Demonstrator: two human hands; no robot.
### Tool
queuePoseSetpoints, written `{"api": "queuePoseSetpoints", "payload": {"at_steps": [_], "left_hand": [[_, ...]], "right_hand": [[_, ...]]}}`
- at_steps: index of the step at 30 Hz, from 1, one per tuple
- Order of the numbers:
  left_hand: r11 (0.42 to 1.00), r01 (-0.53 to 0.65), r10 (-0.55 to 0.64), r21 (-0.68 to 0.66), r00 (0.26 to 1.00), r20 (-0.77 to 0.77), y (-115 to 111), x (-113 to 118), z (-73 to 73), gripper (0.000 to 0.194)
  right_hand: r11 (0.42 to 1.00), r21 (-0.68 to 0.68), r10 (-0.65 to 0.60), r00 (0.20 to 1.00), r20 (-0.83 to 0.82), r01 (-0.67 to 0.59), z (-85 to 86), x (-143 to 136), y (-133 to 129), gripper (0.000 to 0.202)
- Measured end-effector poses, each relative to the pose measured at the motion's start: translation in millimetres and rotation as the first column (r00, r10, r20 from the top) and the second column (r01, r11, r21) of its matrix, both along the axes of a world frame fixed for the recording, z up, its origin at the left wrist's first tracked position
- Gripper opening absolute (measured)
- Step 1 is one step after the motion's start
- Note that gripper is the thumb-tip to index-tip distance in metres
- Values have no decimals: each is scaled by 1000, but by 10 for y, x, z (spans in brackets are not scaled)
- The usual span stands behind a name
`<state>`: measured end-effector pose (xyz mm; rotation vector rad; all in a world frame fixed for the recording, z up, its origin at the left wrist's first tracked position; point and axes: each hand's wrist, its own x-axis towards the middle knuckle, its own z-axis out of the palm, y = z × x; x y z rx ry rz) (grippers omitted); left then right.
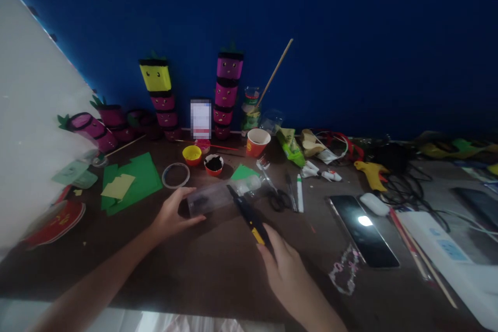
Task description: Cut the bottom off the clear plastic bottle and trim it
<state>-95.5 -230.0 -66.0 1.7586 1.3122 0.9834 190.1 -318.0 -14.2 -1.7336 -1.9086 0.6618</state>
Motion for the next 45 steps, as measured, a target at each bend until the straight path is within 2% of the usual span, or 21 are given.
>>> {"api": "queuePoseSetpoints", "payload": {"at_steps": [6, 15, 20, 26, 36, 45], "left_hand": [[999, -29, 31, -44, 998, 61, -11, 31, 24, 64], [999, -13, 16, -44, 999, 46, -6, 30, 15, 66], [999, 25, -24, -34, 999, 27, 7, 10, 12, 70], [997, 48, -47, 63, 999, -18, -8, 1, 17, 55], [992, 78, -69, 101, 993, -94, 11, -25, -1, 57], [991, 89, -80, 97, 992, -98, 9, -23, 17, 54]], "right_hand": [[988, 110, 101, 991, 90, -111, -7, -152, 7, 49], [966, 133, 195, 961, 197, -223, 146, -178, 23, 52], [968, 114, 195, 954, 229, -226, 204, -183, 46, 51], [970, 97, 197, 952, 233, -224, 248, -207, 77, 50], [969, 79, 209, 947, 246, -234, 300, -262, 95, 47], [972, 63, 199, 941, 273, -224, 311, -269, 101, 46]]}}
